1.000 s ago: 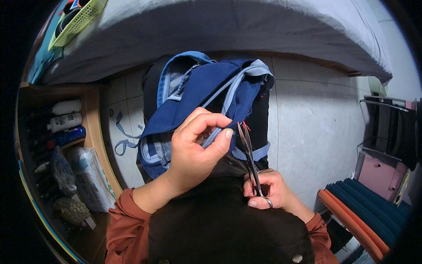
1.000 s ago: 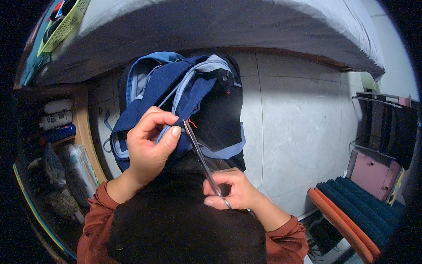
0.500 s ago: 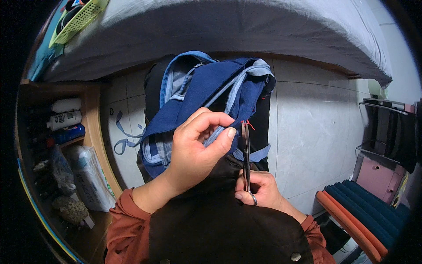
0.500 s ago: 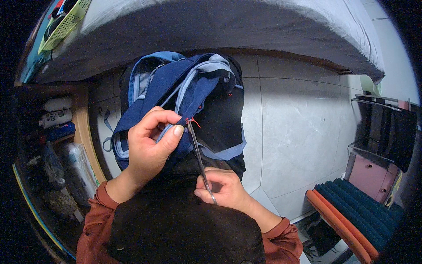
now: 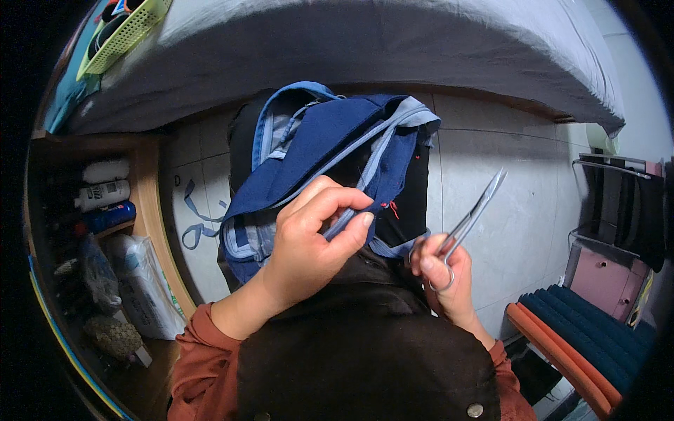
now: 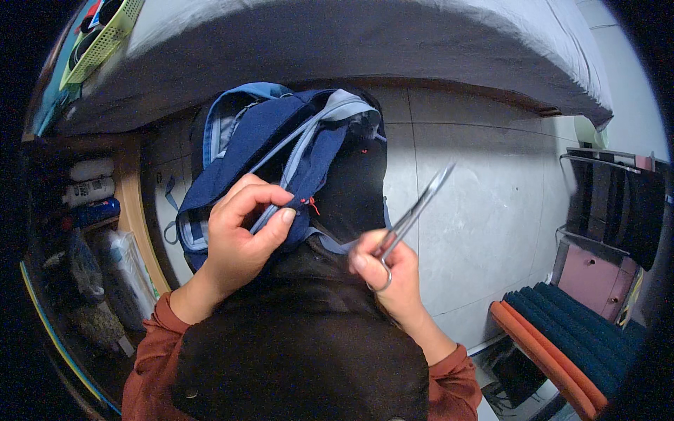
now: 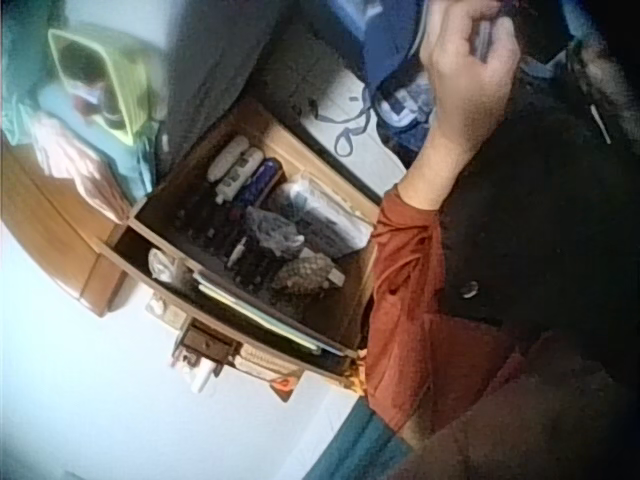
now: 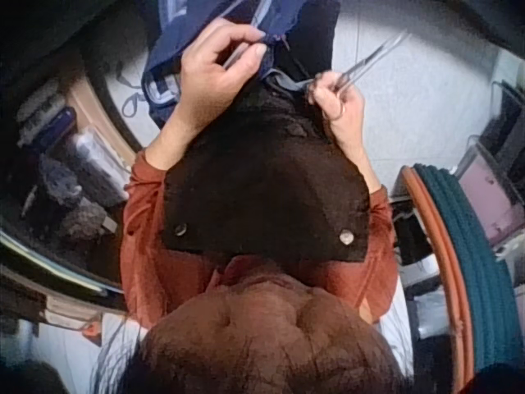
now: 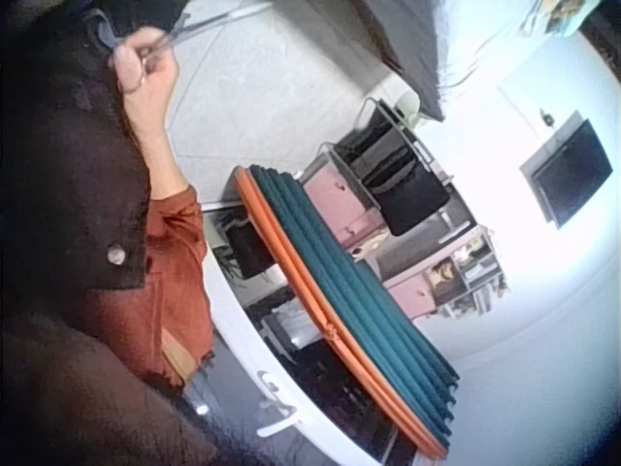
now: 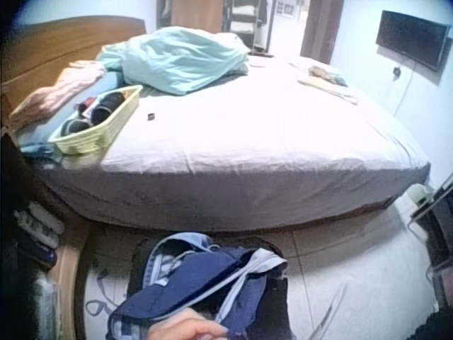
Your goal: The person uses shears to cut and trim threads and fabric on a blue backpack. They repeatedly snip small sections of the bag's seam and zipper area while holding the bag on their lap.
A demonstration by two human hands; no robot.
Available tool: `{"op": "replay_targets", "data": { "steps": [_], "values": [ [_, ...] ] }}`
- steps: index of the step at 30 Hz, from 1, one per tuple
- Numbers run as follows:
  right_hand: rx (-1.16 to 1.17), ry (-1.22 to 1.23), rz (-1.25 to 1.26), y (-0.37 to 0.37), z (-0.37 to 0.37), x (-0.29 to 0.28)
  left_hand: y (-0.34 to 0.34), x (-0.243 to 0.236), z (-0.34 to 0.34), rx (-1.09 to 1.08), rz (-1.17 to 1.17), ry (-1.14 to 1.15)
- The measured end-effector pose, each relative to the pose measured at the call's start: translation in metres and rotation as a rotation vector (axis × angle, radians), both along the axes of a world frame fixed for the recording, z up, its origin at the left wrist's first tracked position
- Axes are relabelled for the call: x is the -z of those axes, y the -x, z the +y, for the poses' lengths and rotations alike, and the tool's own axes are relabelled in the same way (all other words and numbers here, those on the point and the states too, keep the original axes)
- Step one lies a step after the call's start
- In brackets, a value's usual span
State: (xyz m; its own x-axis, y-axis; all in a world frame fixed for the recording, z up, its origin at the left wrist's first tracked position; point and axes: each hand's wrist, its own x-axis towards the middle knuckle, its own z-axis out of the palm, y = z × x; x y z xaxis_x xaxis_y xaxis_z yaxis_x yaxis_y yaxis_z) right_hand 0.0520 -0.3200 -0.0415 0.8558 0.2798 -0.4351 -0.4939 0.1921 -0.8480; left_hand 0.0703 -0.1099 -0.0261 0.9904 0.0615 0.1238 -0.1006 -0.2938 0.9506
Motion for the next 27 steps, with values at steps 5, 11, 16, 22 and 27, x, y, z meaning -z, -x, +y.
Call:
{"op": "replay_targets", "data": {
  "steps": [5,11,16,22,27],
  "values": [
    [0.005,0.001,0.026,-0.038,0.040,-0.015,0.002,-0.001,-0.001,0.018,-0.029,0.003],
    [-0.086,-0.147,0.081,-0.063,0.051,-0.007,0.000,-0.001,0.003,0.046,-0.040,-0.028],
    [-0.129,-0.139,0.109,-0.071,0.057,-0.013,-0.004,0.002,0.009,0.055,-0.103,-0.116],
    [-0.110,-0.189,0.120,-0.071,0.065,-0.019,-0.010,-0.005,0.012,-0.010,-0.207,-0.227],
    [-0.104,-0.154,0.119,-0.069,0.064,-0.016,-0.012,-0.004,0.012,-0.011,-0.197,-0.229]
  ]
}}
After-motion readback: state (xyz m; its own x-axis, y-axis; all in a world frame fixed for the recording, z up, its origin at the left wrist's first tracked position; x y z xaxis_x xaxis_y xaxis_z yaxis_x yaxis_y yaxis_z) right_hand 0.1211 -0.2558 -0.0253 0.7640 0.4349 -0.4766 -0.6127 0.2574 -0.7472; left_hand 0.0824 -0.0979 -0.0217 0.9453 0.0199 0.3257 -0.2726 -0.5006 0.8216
